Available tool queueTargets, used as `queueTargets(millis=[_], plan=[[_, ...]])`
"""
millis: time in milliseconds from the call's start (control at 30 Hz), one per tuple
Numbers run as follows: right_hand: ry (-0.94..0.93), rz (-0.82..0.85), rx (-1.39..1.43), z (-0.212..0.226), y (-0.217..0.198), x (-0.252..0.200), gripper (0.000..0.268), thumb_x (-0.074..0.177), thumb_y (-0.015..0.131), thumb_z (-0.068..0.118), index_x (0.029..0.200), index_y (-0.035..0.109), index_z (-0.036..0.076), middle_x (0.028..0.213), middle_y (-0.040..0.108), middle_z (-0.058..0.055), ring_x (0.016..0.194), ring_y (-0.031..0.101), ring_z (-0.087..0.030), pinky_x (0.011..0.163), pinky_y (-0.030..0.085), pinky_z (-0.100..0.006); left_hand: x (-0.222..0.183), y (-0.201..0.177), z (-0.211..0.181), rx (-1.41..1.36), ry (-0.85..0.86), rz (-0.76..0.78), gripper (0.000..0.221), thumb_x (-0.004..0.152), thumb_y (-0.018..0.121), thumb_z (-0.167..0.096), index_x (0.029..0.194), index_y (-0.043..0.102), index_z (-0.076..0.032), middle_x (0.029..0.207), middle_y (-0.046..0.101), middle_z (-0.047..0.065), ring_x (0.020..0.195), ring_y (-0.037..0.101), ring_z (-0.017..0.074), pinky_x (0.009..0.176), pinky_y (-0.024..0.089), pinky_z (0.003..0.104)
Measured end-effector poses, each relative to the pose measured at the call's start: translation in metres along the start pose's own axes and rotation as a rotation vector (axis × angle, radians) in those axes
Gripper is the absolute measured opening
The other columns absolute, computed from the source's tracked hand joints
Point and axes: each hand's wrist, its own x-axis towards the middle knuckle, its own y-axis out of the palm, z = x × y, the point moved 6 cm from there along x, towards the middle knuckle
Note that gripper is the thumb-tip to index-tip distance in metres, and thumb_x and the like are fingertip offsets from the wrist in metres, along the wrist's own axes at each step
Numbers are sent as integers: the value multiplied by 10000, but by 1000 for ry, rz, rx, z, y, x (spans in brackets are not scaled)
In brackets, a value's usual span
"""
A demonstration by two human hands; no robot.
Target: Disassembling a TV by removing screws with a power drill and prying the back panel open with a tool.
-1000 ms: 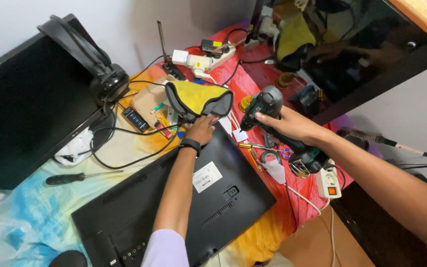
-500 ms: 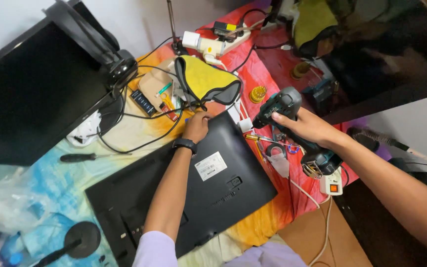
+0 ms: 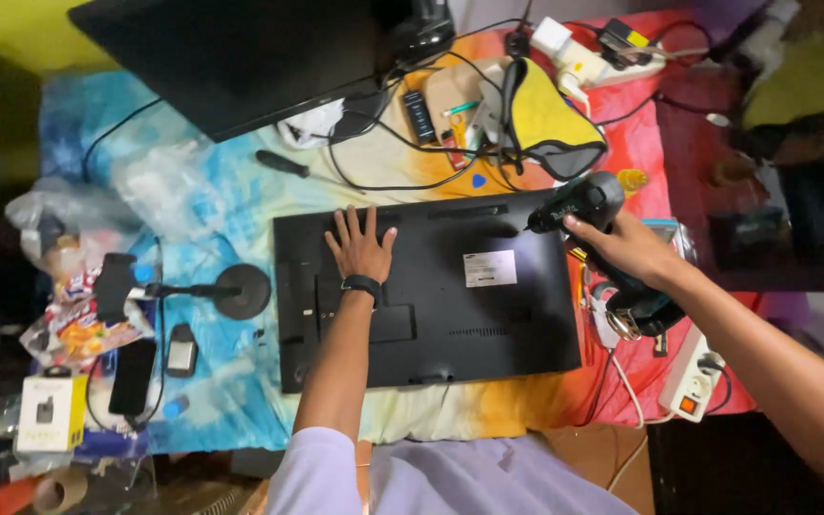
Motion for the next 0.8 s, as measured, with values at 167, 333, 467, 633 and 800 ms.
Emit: queueTargets(millis=[167, 333, 467, 633, 800], plan=[[-84, 81, -45, 45, 47, -1, 386, 1019, 685, 325, 875, 691, -33, 588, 644, -226, 492, 650, -298, 473, 549, -406, -48, -4, 74, -54, -248, -54, 674, 1096, 310, -591, 1666, 224, -241, 1747, 99, 133, 1590, 82, 418, 1240, 172, 681], [-157, 180, -97, 92, 101, -12, 388, 1013, 700, 337, 813, 677, 5, 560, 638, -189, 475, 637, -263, 491, 542, -379, -91, 42, 152, -239, -349, -57, 680, 1110, 373, -490, 1680, 143, -197, 1709, 221, 165, 1577, 200, 399, 1206, 283, 657], [-181, 255, -164, 114, 148, -24, 361, 1000, 697, 349, 841, 712, 25, 549, 639, -130, 489, 637, -236, 551, 528, -395, -121, 73, 176, -185, -150, -257, 638, 1093, 407, -565, 1545, 451, -116, 1695, 295, 123, 1539, 317, 352, 1163, 409, 531], [-189, 337, -200, 137, 201, -29, 318, 985, 713, 322, 851, 690, 35, 529, 624, -92, 506, 634, -222, 616, 530, -381, -150, 68, 187, -174, -79, -322, 549, 1117, 384, -516, 1466, 566, -133, 1698, 293, 90, 1524, 338, 347, 1140, 440, 506], [-237, 369, -270, 159, 246, -29, 314, 992, 682, 285, 763, 709, 71, 550, 659, -74, 536, 645, -213, 676, 527, -388, -168, 65, 204, -328, -6, -468, 342, 1095, 507, -404, 1226, 704, -158, 1610, 395, 95, 1406, 490, 377, 1020, 542, 477]])
